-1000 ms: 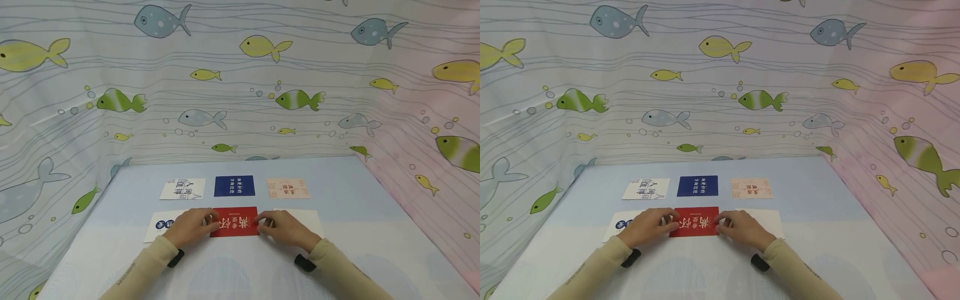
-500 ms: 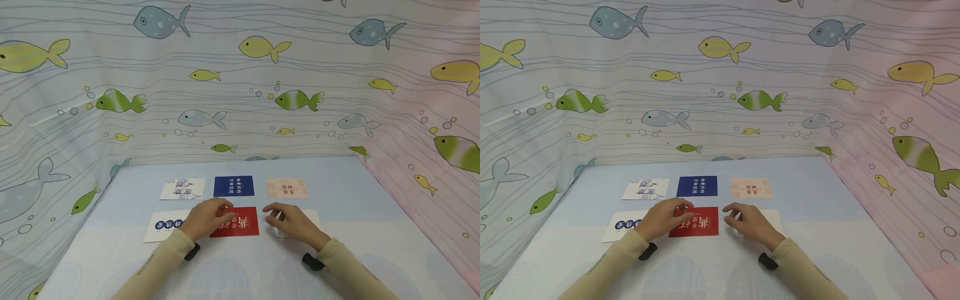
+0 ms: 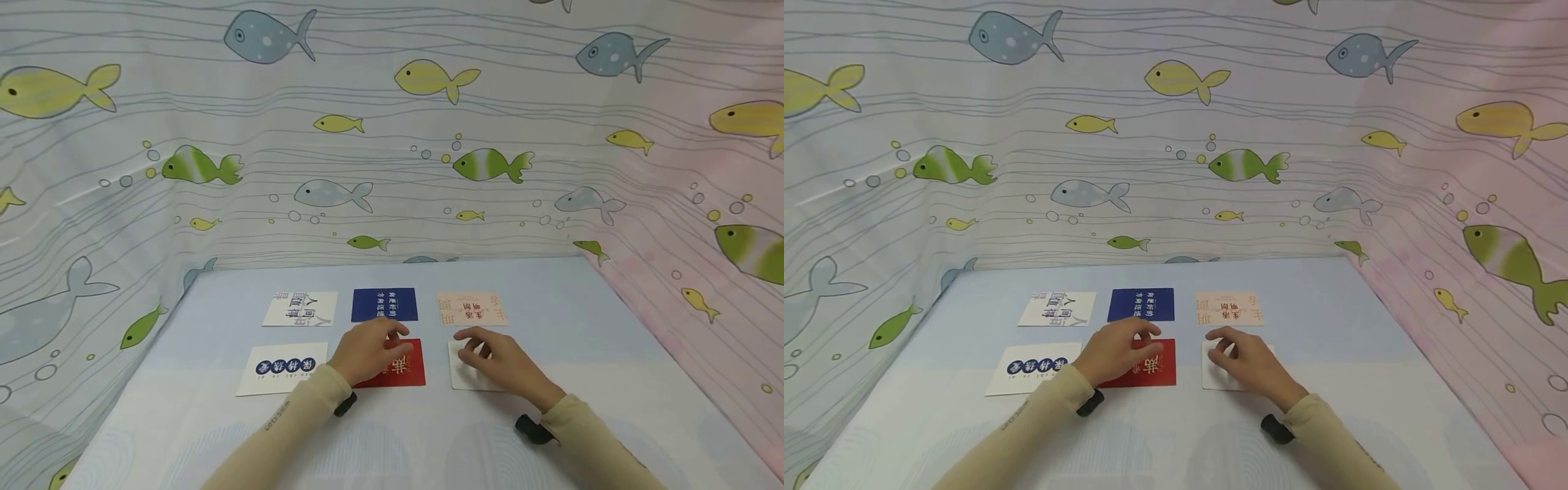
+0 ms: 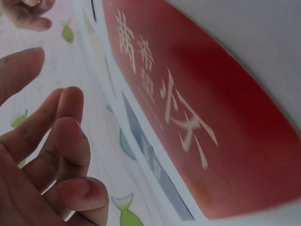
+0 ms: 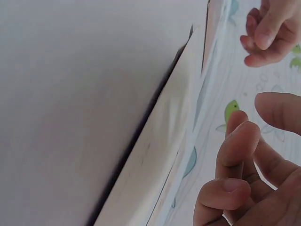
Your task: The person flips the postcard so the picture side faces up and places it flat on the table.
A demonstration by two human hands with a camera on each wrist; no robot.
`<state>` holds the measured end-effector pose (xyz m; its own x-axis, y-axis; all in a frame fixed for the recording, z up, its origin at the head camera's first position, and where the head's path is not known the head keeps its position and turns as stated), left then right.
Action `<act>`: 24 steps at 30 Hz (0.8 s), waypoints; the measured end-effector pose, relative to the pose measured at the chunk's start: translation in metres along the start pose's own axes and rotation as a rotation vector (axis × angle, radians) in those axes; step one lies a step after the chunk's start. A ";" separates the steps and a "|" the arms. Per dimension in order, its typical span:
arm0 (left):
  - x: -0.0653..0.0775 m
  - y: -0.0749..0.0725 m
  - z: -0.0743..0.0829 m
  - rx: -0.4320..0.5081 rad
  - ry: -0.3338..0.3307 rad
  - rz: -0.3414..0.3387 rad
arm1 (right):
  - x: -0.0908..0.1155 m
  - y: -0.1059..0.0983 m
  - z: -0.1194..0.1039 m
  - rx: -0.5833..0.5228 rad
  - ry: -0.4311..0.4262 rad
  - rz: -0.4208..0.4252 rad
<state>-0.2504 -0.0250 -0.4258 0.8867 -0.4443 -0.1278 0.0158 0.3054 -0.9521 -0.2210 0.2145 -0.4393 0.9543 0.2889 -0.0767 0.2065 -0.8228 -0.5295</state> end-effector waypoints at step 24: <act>-0.046 0.036 0.071 -0.237 0.096 -0.146 | 0.028 -0.057 0.044 0.042 0.076 0.076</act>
<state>-0.2578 0.0665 -0.4346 0.8349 -0.5504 0.0002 0.0217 0.0325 -0.9992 -0.2157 0.2909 -0.4482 0.9808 0.1872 -0.0545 0.1253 -0.8194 -0.5594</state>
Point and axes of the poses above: each hand's wrist, its own x-axis away from the middle knuckle, its own y-axis out of the palm, z = x × y, the point moved 6 cm from there along -x, towards the middle knuckle, and after that the axes turned 14 degrees about -x, right-handed, at the moved point
